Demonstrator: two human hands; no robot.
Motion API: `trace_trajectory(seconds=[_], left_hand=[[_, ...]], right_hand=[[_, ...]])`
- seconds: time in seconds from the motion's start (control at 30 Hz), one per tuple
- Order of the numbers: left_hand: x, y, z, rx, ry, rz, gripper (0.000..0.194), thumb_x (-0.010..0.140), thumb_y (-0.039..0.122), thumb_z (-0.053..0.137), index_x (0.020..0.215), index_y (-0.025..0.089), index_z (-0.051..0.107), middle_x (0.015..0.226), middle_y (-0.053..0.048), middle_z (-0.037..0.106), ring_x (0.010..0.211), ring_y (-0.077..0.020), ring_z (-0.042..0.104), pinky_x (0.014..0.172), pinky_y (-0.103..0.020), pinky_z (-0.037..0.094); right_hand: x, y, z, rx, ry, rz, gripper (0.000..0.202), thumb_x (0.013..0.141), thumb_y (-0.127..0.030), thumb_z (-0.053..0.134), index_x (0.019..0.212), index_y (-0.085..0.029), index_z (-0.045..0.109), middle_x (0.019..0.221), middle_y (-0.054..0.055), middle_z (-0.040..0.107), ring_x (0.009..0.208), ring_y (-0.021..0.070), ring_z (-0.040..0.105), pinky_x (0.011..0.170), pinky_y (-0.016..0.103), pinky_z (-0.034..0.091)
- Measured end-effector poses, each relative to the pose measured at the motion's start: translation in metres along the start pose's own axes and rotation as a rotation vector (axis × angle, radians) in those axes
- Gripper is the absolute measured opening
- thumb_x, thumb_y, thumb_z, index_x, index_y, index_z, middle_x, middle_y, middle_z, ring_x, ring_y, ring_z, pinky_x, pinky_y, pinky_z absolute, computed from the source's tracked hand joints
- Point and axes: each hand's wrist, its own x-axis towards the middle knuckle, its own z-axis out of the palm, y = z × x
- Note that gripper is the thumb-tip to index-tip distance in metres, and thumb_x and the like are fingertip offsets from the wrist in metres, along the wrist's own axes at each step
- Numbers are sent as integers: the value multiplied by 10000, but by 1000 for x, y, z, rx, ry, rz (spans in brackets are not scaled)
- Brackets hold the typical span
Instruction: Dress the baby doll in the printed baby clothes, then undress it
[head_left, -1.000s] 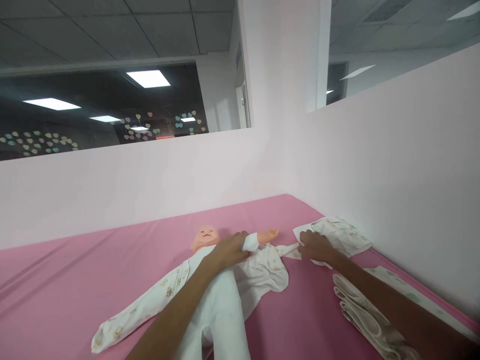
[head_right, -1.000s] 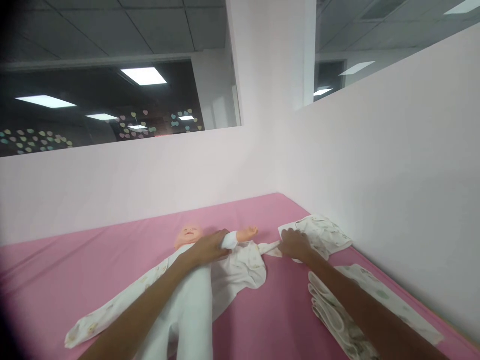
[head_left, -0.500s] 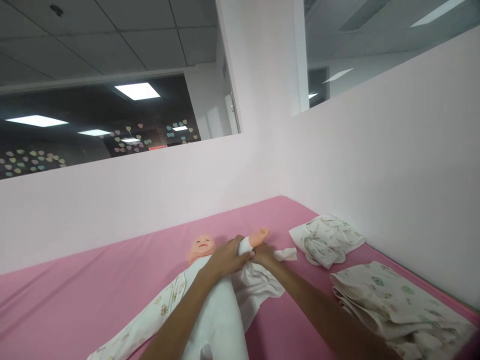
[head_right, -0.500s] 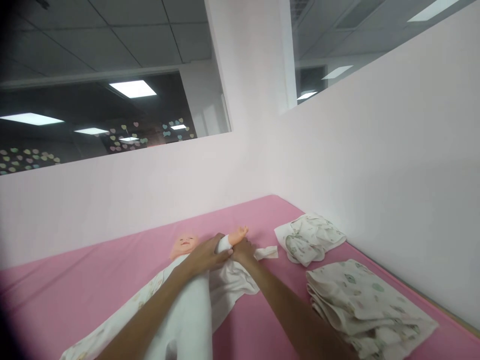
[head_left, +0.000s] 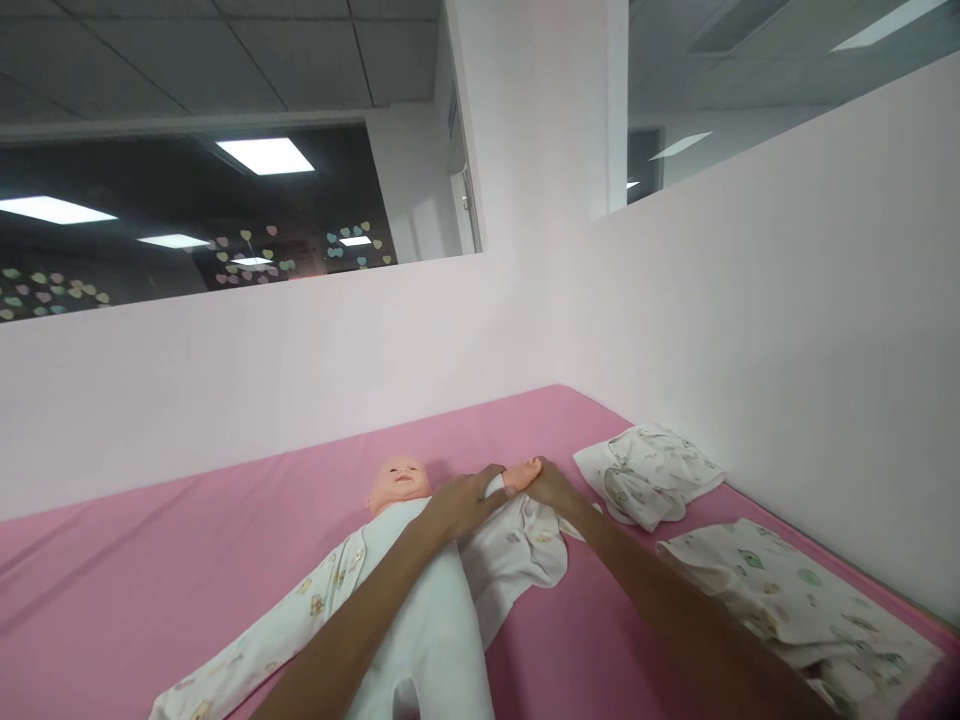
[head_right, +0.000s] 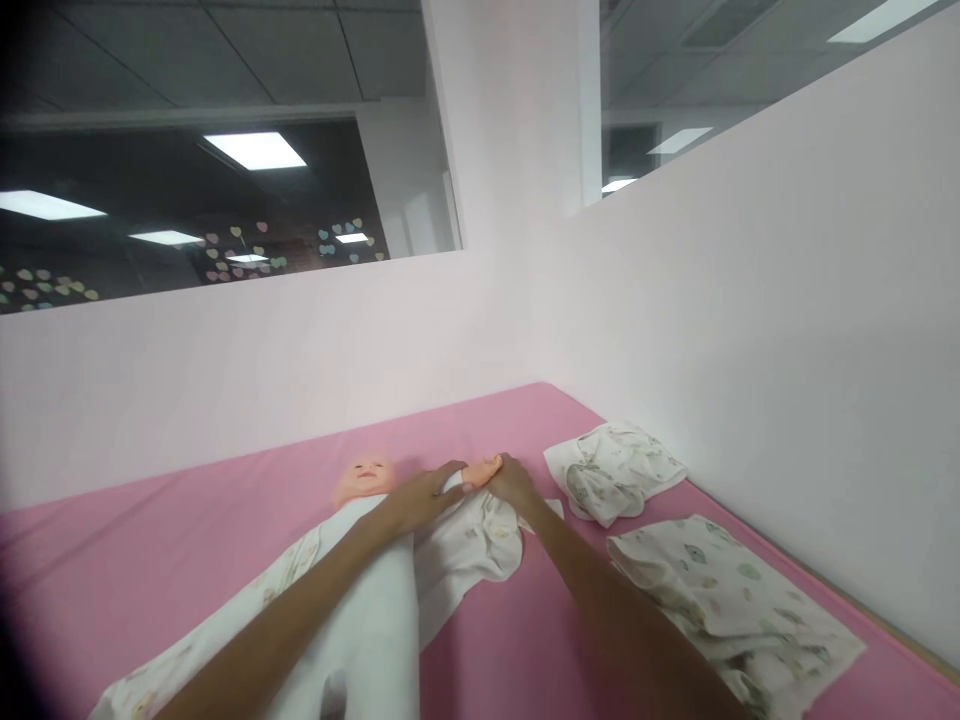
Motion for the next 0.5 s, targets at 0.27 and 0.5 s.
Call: trace_trajectory(seconds=[0.27, 0.5], left_hand=[[3, -7, 1, 179, -24, -89, 463, 918, 521, 315, 1138, 228, 599, 1132, -106, 689, 991, -294, 644, 796, -382, 466], [7, -6, 6, 220, -89, -106, 516, 897, 553, 343, 1243, 266, 596, 1212, -106, 669, 1092, -333, 616, 871, -445, 455]], right_hand=[[9, 6, -12, 160, 3, 86, 33, 703, -191, 550, 696, -161, 562, 630, 15, 582, 611, 141, 538, 493, 210, 351], [-6, -10, -22, 76, 50, 70, 21, 677, -162, 541, 678, -182, 548, 670, 32, 599, 641, 169, 555, 533, 247, 358]])
